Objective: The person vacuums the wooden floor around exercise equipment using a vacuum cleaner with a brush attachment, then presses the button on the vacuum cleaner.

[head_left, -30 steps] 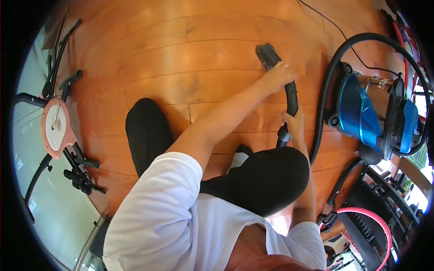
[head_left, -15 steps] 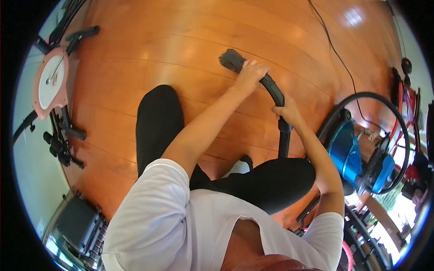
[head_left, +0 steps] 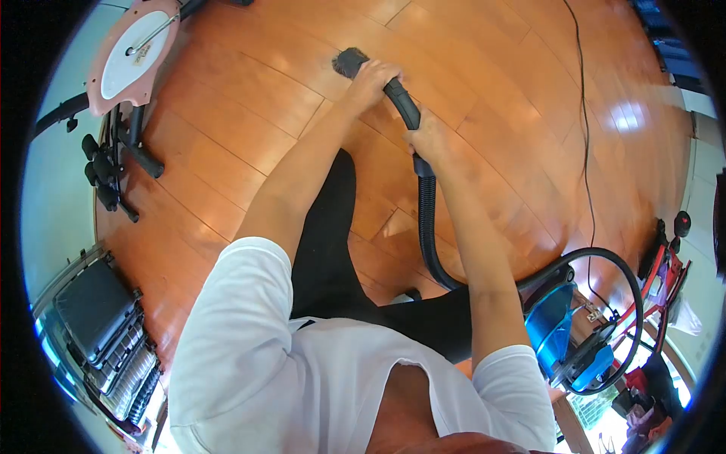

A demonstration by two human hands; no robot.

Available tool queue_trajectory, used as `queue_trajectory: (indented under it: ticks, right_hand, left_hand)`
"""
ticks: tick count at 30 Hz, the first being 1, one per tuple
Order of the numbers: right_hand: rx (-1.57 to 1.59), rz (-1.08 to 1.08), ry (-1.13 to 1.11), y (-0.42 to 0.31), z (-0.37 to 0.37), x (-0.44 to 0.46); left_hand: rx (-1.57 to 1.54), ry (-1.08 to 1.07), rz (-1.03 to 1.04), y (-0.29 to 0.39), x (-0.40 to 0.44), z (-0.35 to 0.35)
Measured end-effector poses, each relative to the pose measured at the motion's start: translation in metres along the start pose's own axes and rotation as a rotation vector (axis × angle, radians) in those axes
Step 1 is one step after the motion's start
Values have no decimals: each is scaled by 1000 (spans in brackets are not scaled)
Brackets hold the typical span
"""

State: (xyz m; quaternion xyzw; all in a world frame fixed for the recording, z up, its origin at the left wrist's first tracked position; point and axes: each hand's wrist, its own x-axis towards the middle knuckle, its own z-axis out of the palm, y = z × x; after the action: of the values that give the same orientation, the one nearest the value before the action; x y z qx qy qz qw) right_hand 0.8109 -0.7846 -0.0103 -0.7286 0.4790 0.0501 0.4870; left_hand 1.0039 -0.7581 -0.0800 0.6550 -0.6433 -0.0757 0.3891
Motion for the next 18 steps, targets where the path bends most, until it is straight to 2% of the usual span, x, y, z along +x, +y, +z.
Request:
queue_trajectory:
  ticks: [3, 6, 8, 10, 12, 16, 18]
  right_hand:
    - [9, -3, 37, 3, -2, -8]
    - [99, 41, 77, 32, -17, -46]
    - [152, 92, 138, 71, -36, -81]
    - [237, 133, 182, 112, -57, -120]
    - [310, 165, 236, 148, -72, -161]
    - [438, 213, 331, 190, -90, -221]
    - [506, 189, 345, 210, -90, -232]
  left_hand:
    - [-1, -2, 68, 2, 1, 8]
    - [14, -42, 144, 34, -6, 40]
    - [-121, -23, 187, 76, -9, 84]
    - [-128, -69, 200, 130, -11, 118]
    - [-194, -157, 262, 170, -15, 163]
    - [-172, -492, 291, 252, -20, 194]
    - [-139, -497, 293, 267, -22, 196]
